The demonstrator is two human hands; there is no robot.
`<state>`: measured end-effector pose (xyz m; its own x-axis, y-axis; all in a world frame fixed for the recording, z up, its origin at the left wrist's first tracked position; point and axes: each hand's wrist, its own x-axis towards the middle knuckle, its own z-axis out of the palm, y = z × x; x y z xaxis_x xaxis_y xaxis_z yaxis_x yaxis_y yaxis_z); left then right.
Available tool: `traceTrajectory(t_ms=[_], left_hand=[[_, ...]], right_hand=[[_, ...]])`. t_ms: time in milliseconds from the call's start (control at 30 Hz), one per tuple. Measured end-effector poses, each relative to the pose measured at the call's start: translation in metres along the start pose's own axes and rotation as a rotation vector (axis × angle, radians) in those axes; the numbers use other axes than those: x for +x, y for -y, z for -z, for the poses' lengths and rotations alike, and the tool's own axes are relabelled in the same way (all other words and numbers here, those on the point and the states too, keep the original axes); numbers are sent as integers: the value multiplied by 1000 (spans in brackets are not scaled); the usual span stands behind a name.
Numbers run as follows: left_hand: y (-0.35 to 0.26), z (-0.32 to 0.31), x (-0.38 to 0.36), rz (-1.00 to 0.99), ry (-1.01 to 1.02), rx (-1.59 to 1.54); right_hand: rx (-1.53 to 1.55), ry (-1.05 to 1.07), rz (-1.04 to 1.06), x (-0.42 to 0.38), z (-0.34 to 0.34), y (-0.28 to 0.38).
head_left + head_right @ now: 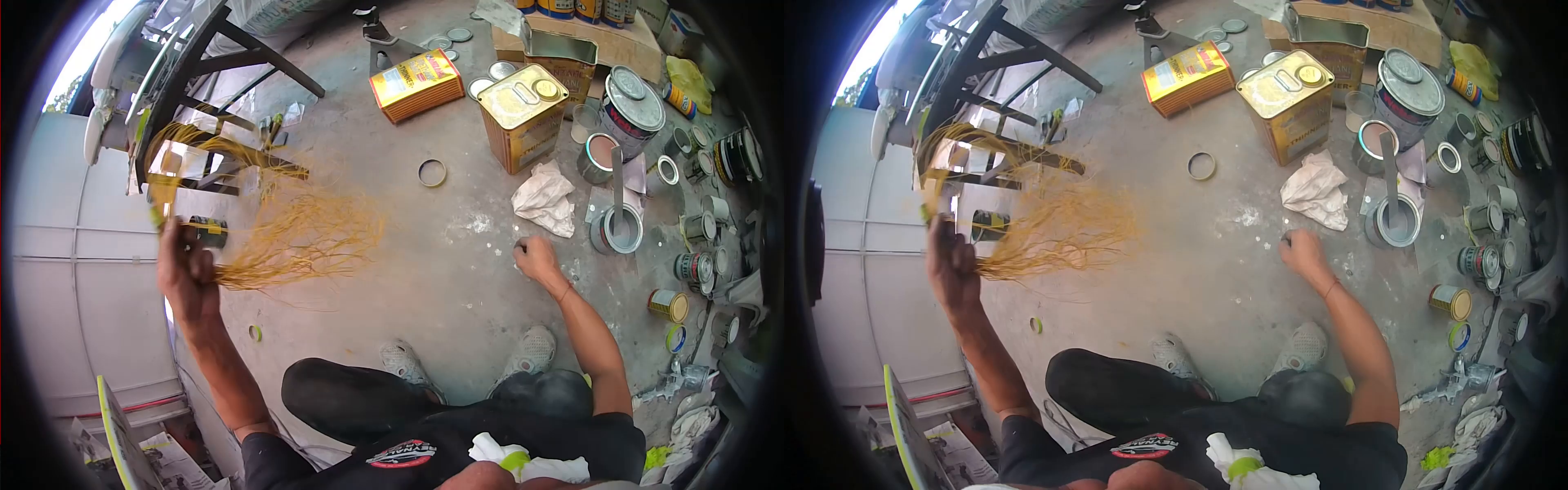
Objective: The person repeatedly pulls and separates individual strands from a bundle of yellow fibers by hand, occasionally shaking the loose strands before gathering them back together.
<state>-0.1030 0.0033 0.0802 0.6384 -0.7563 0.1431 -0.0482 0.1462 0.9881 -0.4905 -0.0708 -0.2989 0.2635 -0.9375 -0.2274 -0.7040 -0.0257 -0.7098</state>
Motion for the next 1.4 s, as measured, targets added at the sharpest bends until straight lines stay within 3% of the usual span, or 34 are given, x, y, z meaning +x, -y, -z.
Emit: traceTrajectory(t_ms=[33,67,133,267,400,467,500,567,633,667,867,900,933,1000,1033,1100,1167,1300,1400], left_hand=[[13,-7,-11,254,229,241],[32,-24,-30,383,300,461],[69,-50,-59,375,468,656],[120,-62,-76,532,734,667],[126,-79,-90,621,928,646],[124,-87,-91,714,994,602],[125,-88,-91,710,994,599],[124,-84,-91,574,937,667],[130,-69,-82,545,936,784],[135,-59,-75,504,943,904],[157,27,7,553,440,587],[155,33,14,610,311,499],[153,33,14,602,308,501],[153,29,6,733,270,181],[152,18,-2,747,275,199],[170,14,-9,703,361,318],[170,-4,-20,768,467,242],[165,-35,-37,803,626,228],[167,-46,-50,816,697,185]], right_hand=[[7,8,7,0,5,10],[54,-27,91,2,10,25],[107,-54,168,2,31,60],[443,-172,190,-4,105,127],[497,64,767,-21,111,169],[566,189,847,-26,68,178],[562,188,850,-27,64,176],[687,867,259,-28,55,172],[663,887,366,-10,56,139],[598,894,295,-1,76,133],[214,651,194,54,108,70],[-35,198,256,51,97,62],[-275,-262,307,49,92,64],[-243,-382,372,42,91,77],[-216,-497,432,35,94,92],[-206,-529,496,16,108,126],[152,-240,513,-1,111,146],[487,155,596,-24,76,176],[483,150,590,-26,44,186]])
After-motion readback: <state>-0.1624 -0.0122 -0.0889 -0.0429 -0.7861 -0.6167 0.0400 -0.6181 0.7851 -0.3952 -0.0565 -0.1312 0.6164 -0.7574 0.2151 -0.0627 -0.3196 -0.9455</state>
